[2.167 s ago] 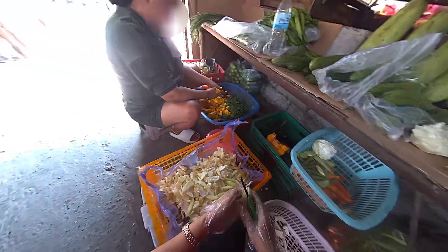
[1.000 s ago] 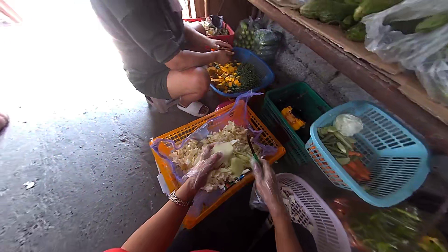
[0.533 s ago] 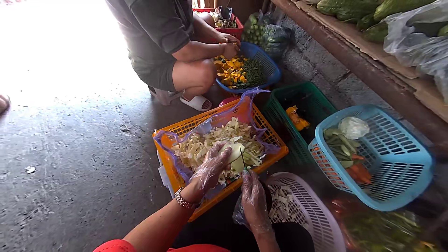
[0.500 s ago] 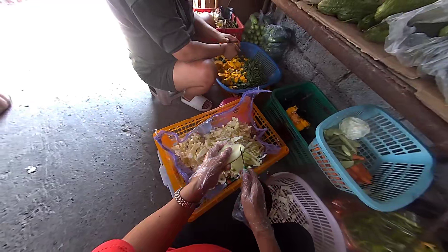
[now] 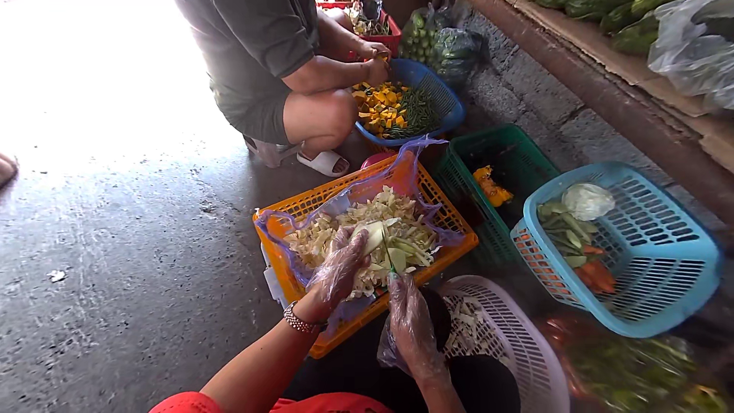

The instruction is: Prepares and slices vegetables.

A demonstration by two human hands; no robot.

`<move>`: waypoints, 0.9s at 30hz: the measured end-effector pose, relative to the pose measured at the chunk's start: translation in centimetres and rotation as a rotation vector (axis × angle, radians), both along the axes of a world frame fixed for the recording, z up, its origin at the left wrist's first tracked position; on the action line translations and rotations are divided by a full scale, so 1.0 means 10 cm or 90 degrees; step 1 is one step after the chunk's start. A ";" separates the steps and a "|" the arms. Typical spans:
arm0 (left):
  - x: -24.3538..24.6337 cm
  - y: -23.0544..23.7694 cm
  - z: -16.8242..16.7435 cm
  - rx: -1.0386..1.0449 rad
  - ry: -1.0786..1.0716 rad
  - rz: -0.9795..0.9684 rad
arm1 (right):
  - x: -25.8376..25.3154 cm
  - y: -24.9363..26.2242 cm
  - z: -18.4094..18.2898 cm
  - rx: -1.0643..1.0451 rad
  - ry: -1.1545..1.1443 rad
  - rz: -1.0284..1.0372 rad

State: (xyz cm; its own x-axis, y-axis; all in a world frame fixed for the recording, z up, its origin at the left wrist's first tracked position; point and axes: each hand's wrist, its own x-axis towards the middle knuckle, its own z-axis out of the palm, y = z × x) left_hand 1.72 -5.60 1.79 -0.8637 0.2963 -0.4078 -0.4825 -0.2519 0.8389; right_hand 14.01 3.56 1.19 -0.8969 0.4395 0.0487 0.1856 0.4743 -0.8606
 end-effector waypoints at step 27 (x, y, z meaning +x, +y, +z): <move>0.10 0.03 -0.11 0.086 0.064 -0.027 | 0.06 -0.02 0.02 -0.010 -0.022 0.003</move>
State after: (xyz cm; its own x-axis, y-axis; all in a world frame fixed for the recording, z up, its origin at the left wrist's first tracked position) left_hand 2.68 -5.29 0.70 -0.8838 0.3793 -0.2740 -0.4102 -0.3464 0.8437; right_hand 14.57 3.33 1.41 -0.9002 0.4354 0.0105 0.2131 0.4614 -0.8612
